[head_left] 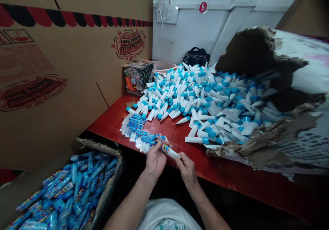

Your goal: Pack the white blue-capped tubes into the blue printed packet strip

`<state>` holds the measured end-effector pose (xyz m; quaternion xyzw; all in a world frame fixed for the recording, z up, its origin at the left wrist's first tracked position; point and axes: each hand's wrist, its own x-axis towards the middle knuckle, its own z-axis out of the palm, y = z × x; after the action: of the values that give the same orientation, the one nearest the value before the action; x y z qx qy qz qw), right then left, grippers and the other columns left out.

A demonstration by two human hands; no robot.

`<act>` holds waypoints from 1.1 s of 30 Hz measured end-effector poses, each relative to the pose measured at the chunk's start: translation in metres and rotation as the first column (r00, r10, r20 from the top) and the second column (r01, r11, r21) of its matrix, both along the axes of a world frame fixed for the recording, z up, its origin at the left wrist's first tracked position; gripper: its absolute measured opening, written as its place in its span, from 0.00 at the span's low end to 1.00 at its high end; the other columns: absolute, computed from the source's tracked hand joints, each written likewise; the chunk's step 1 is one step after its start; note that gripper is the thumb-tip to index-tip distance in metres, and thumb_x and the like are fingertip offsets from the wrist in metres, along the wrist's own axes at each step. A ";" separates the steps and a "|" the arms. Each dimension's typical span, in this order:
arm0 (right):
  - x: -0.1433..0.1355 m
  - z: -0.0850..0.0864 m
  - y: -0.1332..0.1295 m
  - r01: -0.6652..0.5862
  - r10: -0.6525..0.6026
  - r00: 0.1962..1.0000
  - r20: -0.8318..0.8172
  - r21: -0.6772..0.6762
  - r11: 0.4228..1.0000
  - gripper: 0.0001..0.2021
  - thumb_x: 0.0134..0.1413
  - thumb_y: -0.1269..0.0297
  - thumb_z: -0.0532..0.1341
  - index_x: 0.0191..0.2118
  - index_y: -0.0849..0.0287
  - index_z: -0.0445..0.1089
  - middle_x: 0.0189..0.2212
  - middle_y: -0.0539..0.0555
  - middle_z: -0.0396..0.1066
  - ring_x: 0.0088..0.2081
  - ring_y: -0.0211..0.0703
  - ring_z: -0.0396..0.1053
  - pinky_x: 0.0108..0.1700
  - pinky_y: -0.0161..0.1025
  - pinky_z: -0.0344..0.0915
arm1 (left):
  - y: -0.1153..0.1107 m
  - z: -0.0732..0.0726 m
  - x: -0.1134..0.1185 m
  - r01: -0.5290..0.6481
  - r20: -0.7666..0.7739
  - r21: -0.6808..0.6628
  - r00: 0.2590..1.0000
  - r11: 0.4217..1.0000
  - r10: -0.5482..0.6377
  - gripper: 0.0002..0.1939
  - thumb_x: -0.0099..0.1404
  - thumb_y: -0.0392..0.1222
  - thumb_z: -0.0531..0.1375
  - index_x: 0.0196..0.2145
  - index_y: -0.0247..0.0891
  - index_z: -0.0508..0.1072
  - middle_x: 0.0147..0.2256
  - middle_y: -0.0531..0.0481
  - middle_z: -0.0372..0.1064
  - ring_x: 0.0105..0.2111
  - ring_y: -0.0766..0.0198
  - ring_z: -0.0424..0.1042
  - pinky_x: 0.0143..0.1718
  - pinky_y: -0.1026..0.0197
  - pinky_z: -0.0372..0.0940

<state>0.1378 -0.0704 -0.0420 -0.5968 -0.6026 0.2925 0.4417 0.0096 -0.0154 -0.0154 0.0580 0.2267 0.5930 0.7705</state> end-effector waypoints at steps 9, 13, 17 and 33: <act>-0.010 -0.005 0.008 -0.115 0.070 0.955 -0.289 -0.142 0.983 0.16 0.57 0.52 0.55 0.28 0.60 0.67 0.16 0.45 0.60 0.18 0.33 0.58 0.22 0.31 0.55 | -0.016 -0.008 0.014 0.183 -0.142 0.024 0.974 0.983 -0.178 0.06 0.57 0.39 0.62 0.32 0.34 0.72 0.30 0.44 0.75 0.38 0.53 0.74 0.35 0.57 0.67; -0.007 -0.010 0.013 -0.220 0.133 0.897 -0.422 -0.163 0.962 0.16 0.54 0.51 0.57 0.26 0.59 0.66 0.18 0.47 0.64 0.19 0.34 0.61 0.23 0.32 0.58 | -0.013 -0.009 0.007 0.186 -0.095 -0.023 0.978 0.982 -0.188 0.07 0.57 0.40 0.62 0.33 0.35 0.71 0.30 0.44 0.75 0.35 0.54 0.74 0.28 0.60 0.65; -0.006 -0.017 0.016 -0.207 0.079 0.880 -0.469 -0.228 0.952 0.20 0.51 0.47 0.58 0.23 0.60 0.66 0.16 0.48 0.64 0.15 0.33 0.59 0.19 0.31 0.54 | -0.014 -0.014 0.009 0.226 -0.113 -0.005 0.968 0.974 -0.225 0.09 0.60 0.43 0.59 0.33 0.32 0.72 0.33 0.41 0.76 0.23 0.63 0.70 0.19 0.64 0.60; -0.021 0.012 0.021 -0.209 0.210 0.978 0.003 -0.096 0.973 0.16 0.60 0.59 0.52 0.26 0.59 0.69 0.21 0.48 0.64 0.24 0.37 0.61 0.28 0.32 0.58 | -0.015 -0.006 -0.021 0.036 -0.149 0.022 0.988 0.999 -0.033 0.10 0.57 0.39 0.64 0.37 0.35 0.71 0.30 0.46 0.76 0.36 0.56 0.75 0.44 0.54 0.64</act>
<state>0.1165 -0.0493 -0.0300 -0.5521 -0.6504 0.3621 0.3755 -0.0113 -0.0308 -0.0209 0.1156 0.2750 0.5764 0.7608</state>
